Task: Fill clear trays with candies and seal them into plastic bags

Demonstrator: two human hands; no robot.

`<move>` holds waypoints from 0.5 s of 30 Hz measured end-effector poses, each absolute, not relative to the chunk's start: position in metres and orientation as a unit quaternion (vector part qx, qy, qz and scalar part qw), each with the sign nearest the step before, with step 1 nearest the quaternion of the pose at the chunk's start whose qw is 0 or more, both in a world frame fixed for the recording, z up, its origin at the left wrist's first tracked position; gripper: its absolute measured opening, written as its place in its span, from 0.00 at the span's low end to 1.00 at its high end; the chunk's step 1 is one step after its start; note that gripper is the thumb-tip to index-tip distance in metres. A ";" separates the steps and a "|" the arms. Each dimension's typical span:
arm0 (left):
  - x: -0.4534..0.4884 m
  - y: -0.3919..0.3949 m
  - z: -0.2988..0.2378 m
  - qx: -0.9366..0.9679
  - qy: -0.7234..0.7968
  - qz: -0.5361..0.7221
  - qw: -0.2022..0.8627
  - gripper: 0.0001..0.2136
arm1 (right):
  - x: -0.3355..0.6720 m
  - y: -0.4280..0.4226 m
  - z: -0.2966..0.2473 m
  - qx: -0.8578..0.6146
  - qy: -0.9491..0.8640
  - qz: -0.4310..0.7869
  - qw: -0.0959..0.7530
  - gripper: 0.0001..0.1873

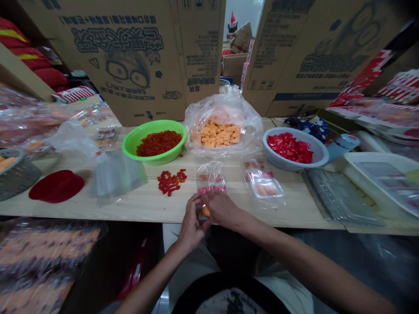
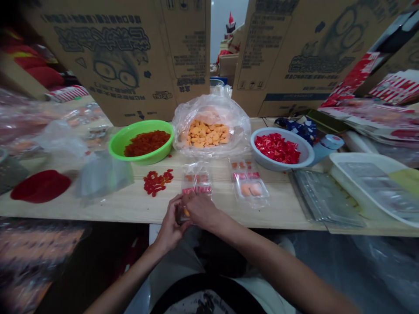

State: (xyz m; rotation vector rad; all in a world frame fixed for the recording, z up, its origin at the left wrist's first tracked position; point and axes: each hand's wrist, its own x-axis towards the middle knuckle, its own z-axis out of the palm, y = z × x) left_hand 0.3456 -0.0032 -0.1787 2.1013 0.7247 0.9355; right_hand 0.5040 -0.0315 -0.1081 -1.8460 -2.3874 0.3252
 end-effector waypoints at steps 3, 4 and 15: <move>0.346 -0.003 -0.179 0.793 0.311 0.377 0.363 0.20 | 0.498 -0.047 -0.104 -0.606 -0.777 0.155 0.077 0.22; 0.345 -0.001 -0.178 0.796 0.314 0.379 0.353 0.18 | 0.496 -0.051 -0.104 -0.604 -0.776 0.163 0.079 0.22; 0.336 0.004 -0.176 0.911 0.233 0.269 0.210 0.20 | 0.485 -0.071 -0.105 -0.640 -0.754 0.114 0.092 0.20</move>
